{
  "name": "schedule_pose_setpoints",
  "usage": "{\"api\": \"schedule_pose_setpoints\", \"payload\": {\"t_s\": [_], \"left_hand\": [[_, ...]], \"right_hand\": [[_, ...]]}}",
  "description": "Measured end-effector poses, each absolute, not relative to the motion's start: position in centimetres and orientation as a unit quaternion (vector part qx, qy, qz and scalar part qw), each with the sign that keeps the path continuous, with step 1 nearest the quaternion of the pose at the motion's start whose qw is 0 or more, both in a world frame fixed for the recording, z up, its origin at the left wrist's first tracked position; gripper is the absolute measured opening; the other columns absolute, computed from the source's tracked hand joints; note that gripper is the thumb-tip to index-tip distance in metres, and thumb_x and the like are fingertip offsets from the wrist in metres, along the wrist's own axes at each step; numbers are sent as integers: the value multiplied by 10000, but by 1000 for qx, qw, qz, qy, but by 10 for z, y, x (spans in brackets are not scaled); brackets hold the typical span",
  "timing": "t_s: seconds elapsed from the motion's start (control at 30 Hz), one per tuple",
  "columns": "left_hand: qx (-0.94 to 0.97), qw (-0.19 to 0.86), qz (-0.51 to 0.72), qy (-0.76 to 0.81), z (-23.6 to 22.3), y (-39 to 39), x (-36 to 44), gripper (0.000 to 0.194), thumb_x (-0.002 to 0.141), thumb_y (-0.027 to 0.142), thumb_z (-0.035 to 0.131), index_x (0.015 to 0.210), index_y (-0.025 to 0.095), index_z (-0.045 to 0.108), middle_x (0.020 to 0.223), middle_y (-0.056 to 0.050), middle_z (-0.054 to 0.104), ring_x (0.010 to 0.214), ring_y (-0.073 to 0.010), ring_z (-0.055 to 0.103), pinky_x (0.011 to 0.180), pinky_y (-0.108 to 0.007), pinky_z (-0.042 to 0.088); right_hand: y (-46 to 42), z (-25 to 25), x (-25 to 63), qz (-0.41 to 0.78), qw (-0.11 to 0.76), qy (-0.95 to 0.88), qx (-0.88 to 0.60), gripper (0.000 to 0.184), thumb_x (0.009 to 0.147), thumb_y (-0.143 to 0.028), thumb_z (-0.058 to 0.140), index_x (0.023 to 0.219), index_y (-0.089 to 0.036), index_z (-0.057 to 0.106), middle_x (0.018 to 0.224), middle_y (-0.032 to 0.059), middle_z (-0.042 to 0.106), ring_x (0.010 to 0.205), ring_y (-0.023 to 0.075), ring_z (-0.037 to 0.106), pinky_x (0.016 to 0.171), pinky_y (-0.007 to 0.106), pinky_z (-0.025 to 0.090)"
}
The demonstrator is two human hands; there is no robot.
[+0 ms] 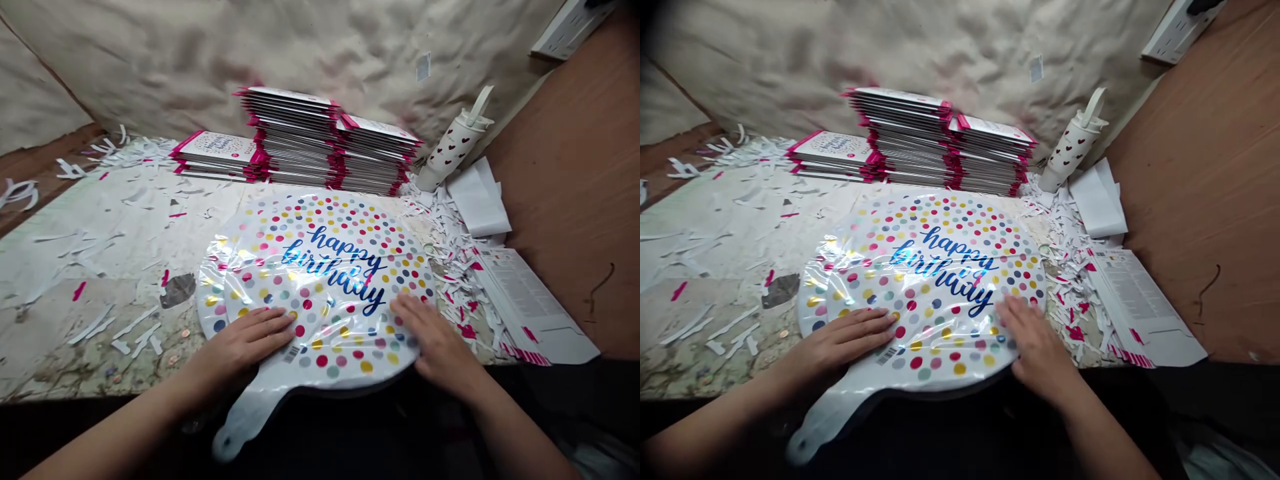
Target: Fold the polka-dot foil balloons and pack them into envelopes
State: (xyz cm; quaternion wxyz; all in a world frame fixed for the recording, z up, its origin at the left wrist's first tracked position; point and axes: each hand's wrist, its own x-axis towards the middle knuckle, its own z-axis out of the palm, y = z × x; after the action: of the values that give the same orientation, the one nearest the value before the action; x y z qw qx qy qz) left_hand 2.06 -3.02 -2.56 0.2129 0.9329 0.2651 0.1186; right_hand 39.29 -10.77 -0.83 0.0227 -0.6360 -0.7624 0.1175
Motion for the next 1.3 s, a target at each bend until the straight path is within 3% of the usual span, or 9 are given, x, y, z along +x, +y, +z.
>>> {"api": "schedule_pose_setpoints", "payload": {"t_s": [0.07,0.23,0.43,0.63,0.83,1.0,1.1,1.17,1.3], "left_hand": [[944,185,105,252,-23,-28,19,531,815,94,428,1292,321,477,1359,-13,452,1281,-267,370,1047,-434,333],[964,119,86,221,-27,-24,17,592,781,43,401,1313,296,453,1384,2,420,1310,-251,324,1045,-419,349],[964,111,87,225,-30,-25,17,607,760,32,416,1303,297,464,1386,8,423,1317,-256,309,1050,-419,346],[951,159,103,243,-23,-26,25,609,770,76,420,1331,313,427,1353,20,468,1273,-253,386,1056,-412,335],[845,356,133,376,3,-19,35,364,832,307,516,1190,287,580,1197,15,613,1064,-199,591,924,-272,470],[910,258,77,314,-4,-11,16,462,837,232,469,1294,302,479,1366,1,450,1292,-266,354,1054,-435,315],[922,205,46,324,-12,0,-2,511,836,225,448,1344,266,414,1429,-31,343,1328,-278,277,1072,-467,256],[910,249,43,329,-9,14,-9,430,850,231,406,1263,260,521,1373,-25,442,1275,-251,383,1054,-410,307],[799,296,59,520,9,58,2,433,899,386,299,1062,177,640,985,-38,695,912,-223,638,782,-311,516]], "right_hand": [[-108,5,400,227,21,-794,-563,623,779,-163,511,1378,-208,347,1471,68,260,1349,224,236,1099,444,215],[-85,38,373,383,32,-786,-484,724,801,-511,543,1417,-282,239,1502,17,154,1369,234,160,1101,394,215],[-32,-2,316,289,3,-828,-481,832,818,-651,370,1448,-204,60,1512,35,6,1385,228,8,1125,426,33],[-31,2,405,35,51,-568,-821,754,849,-544,408,1418,-85,227,1504,157,55,1356,389,-13,1055,621,27],[-93,25,389,297,80,-806,-506,803,711,-371,648,1411,-270,268,1465,33,276,1338,274,255,1086,459,269],[-96,-20,419,254,171,-741,-598,591,776,-165,484,1345,-303,403,1366,24,443,1254,238,416,1045,458,364],[-82,-25,452,309,213,-705,-601,404,800,-229,499,1185,-319,584,1327,29,488,1242,257,429,1070,472,310],[-66,-15,466,372,226,-667,-605,262,806,-324,524,1011,-295,686,1213,72,590,1155,276,518,1024,473,359],[-10,2,474,376,266,-577,-675,434,737,-585,529,802,-180,673,755,79,680,706,218,633,683,373,521]]}}
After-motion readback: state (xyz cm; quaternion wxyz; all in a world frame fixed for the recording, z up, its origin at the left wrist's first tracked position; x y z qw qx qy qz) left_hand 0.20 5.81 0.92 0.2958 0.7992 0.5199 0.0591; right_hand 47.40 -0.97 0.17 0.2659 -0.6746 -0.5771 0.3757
